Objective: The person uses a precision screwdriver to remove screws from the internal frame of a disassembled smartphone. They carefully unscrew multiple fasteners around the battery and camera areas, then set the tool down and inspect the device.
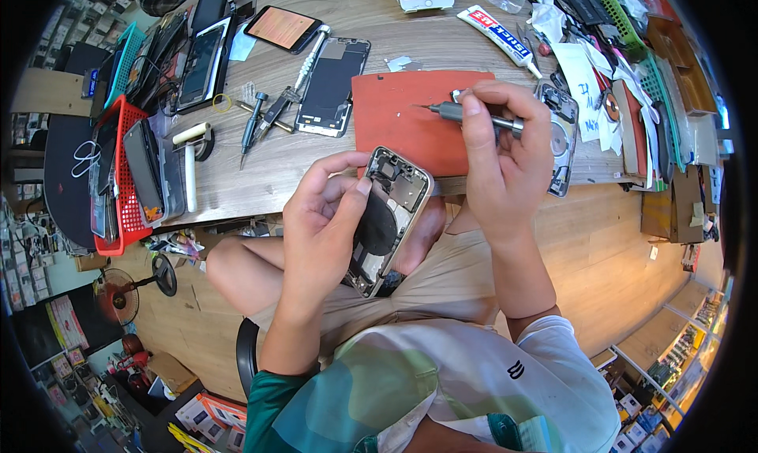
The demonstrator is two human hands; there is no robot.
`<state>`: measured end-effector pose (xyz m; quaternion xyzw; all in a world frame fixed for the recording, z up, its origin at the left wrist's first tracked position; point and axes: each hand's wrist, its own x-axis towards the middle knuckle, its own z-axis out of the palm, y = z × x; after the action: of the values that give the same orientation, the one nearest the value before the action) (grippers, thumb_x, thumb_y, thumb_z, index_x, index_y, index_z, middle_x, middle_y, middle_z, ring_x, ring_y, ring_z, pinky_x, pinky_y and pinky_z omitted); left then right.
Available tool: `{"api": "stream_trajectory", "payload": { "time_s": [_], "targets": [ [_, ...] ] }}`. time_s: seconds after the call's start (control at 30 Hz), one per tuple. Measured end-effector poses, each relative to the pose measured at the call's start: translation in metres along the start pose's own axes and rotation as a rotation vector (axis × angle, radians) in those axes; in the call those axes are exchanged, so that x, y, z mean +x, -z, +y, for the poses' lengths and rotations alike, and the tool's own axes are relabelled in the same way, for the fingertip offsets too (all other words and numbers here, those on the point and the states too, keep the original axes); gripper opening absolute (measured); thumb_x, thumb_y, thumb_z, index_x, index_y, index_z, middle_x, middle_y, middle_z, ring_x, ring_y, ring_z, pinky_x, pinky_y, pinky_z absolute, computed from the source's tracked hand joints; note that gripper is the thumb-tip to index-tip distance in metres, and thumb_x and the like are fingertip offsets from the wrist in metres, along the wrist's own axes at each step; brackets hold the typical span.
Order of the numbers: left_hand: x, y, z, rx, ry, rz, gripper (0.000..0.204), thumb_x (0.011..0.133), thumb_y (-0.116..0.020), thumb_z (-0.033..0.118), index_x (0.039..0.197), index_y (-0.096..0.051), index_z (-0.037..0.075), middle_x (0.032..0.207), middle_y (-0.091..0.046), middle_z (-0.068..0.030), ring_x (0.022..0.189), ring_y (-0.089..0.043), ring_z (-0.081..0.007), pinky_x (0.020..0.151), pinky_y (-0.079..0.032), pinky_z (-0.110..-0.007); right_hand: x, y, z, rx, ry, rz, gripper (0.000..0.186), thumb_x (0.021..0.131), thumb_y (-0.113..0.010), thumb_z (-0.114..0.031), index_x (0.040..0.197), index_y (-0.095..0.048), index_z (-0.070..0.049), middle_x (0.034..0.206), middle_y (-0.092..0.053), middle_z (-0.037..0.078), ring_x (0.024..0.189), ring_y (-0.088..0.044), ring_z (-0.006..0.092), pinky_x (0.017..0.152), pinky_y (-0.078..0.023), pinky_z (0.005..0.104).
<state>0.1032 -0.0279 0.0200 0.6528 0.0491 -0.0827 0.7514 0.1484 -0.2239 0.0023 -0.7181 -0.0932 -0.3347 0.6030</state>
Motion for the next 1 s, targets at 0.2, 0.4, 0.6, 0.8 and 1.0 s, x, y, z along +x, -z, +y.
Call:
{"api": "stream_trajectory", "payload": {
  "time_s": [0.2,0.4,0.6,0.8,1.0],
  "targets": [
    [-0.001,0.002,0.008,-0.007,0.054,-0.047,0.029,0.105,-0.056,0.0,0.134,-0.059,-0.003,0.097,-0.075,-0.0105,0.083,-0.07,-0.009,0.073,-0.056,-0.024,-0.001,0.006,-0.002,0.006,0.105,0.03,0.022,0.102,-0.064,0.003,0.122,-0.054,0.001,0.116,-0.067,0.015,0.1,-0.066,0.0159,0.087,-0.054,0.0291],
    [-0.001,-0.002,0.008,0.005,0.043,0.008,0.028,0.103,-0.059,0.001,0.131,-0.062,-0.002,0.087,-0.075,-0.0064,0.073,-0.067,-0.0044,0.064,-0.051,-0.02,-0.007,0.011,-0.02,0.043,0.172,-0.003,0.024,0.102,-0.058,0.009,0.123,-0.049,0.0,0.115,-0.065,0.02,0.101,-0.066,0.0193,0.089,-0.053,0.0306],
    [0.0,-0.003,0.011,0.03,0.053,-0.001,0.028,0.103,-0.059,0.0,0.131,-0.062,-0.001,0.089,-0.076,-0.0077,0.074,-0.068,-0.0053,0.064,-0.052,-0.02,-0.021,0.012,-0.029,0.099,0.232,-0.025,0.03,0.094,-0.066,0.014,0.119,-0.054,0.002,0.108,-0.067,0.021,0.093,-0.07,0.0234,0.083,-0.056,0.0323],
    [0.002,-0.001,0.009,0.03,0.042,-0.023,0.029,0.103,-0.059,0.0,0.132,-0.061,-0.001,0.092,-0.076,-0.0095,0.078,-0.07,-0.0072,0.068,-0.055,-0.021,-0.029,0.007,-0.034,0.048,0.24,-0.091,0.029,0.092,-0.069,0.013,0.117,-0.06,0.0,0.11,-0.067,0.018,0.092,-0.07,0.0223,0.081,-0.056,0.0309],
    [-0.001,0.0,0.012,0.011,0.071,-0.031,0.03,0.104,-0.058,-0.001,0.134,-0.056,0.002,0.093,-0.075,-0.0089,0.081,-0.067,-0.0068,0.069,-0.054,-0.022,-0.035,0.005,-0.037,-0.007,0.232,-0.139,0.032,0.091,-0.072,0.011,0.118,-0.06,0.0,0.109,-0.069,0.018,0.093,-0.07,0.025,0.079,-0.057,0.0328]
  ]
}}
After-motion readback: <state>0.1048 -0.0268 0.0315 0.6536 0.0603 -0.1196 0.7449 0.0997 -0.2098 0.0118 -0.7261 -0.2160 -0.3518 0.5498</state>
